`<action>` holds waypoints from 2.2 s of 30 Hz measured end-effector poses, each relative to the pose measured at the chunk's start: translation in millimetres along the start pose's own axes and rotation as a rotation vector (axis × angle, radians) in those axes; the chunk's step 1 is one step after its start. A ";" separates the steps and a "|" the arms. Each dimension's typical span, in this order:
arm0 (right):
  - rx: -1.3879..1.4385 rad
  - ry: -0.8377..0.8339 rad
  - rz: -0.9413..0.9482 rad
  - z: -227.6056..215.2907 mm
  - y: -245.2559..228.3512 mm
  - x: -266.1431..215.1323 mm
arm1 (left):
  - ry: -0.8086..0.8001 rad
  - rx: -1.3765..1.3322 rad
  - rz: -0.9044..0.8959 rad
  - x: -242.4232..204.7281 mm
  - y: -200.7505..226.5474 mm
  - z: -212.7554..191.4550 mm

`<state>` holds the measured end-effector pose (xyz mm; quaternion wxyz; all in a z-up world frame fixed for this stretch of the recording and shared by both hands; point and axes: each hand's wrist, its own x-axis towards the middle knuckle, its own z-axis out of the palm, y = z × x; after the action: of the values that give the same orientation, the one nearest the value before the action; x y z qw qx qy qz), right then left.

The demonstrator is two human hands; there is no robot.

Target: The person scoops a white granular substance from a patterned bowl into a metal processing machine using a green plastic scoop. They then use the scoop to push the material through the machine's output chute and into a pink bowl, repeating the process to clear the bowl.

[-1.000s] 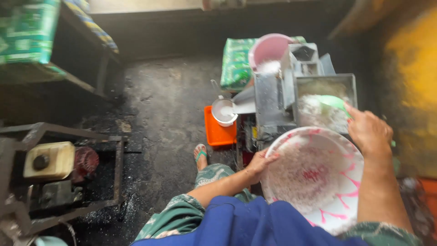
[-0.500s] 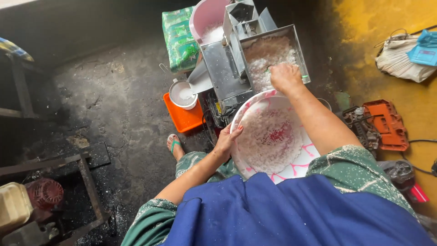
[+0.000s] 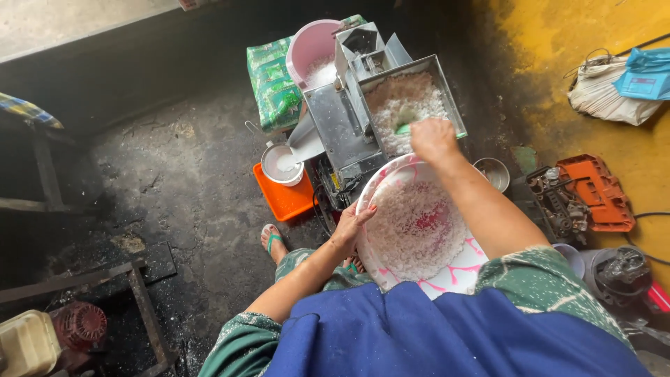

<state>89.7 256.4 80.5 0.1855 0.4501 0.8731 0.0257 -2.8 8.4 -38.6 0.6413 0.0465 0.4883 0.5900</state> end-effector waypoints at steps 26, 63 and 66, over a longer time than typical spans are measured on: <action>0.070 0.080 0.123 -37.2 46.0 -7.0 | -0.003 0.109 -0.046 -33.8 26.2 7.2; 2.163 0.670 0.440 55.7 64.0 -144.6 | -0.294 0.303 0.584 2.8 226.7 150.4; 2.282 0.683 0.498 33.3 72.8 -60.1 | -0.316 0.467 0.697 44.5 263.3 143.4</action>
<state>189.4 247.7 83.1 -0.5663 0.4801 0.2878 -0.6049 -100.1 197.0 177.8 0.4431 0.4412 0.4596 0.6306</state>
